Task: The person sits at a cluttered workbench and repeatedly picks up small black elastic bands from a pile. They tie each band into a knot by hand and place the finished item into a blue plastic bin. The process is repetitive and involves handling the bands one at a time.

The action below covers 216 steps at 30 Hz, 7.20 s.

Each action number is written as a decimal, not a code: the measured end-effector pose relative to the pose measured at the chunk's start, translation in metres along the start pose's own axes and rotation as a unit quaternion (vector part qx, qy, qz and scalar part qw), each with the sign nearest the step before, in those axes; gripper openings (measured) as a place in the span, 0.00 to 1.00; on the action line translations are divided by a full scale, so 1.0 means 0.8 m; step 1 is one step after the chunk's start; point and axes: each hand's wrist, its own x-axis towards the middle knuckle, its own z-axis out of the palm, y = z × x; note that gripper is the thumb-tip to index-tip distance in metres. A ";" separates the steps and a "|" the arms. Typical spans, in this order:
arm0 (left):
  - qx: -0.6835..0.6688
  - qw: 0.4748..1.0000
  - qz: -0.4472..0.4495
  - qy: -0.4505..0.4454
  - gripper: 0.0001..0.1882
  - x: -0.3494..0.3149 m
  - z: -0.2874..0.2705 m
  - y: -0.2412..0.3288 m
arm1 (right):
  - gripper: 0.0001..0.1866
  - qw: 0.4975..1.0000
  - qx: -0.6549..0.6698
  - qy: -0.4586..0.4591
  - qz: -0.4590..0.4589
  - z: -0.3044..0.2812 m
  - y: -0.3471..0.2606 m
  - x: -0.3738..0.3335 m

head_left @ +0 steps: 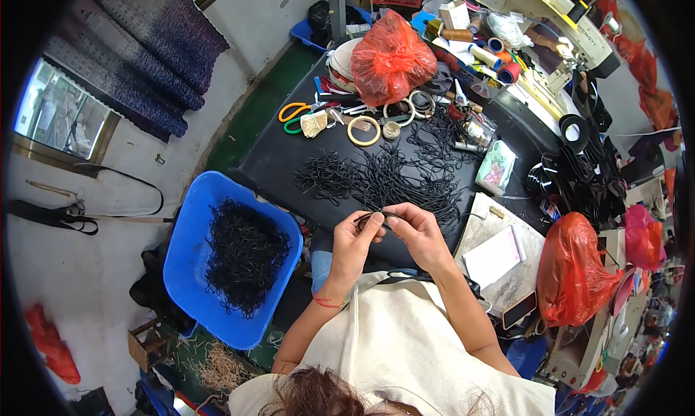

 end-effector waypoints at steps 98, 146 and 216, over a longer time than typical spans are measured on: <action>0.308 0.947 -0.010 -0.094 0.08 -0.013 -0.027 -0.041 | 0.15 0.922 -0.364 0.104 0.082 -0.040 0.072 -0.003; -0.094 0.987 -0.124 0.032 0.08 0.011 -0.012 -0.009 | 0.06 0.887 -0.364 0.169 -0.229 0.014 0.030 0.027; -0.049 0.994 -0.095 0.003 0.09 -0.018 -0.054 0.006 | 0.10 0.976 -0.215 0.020 -0.035 0.019 0.041 -0.006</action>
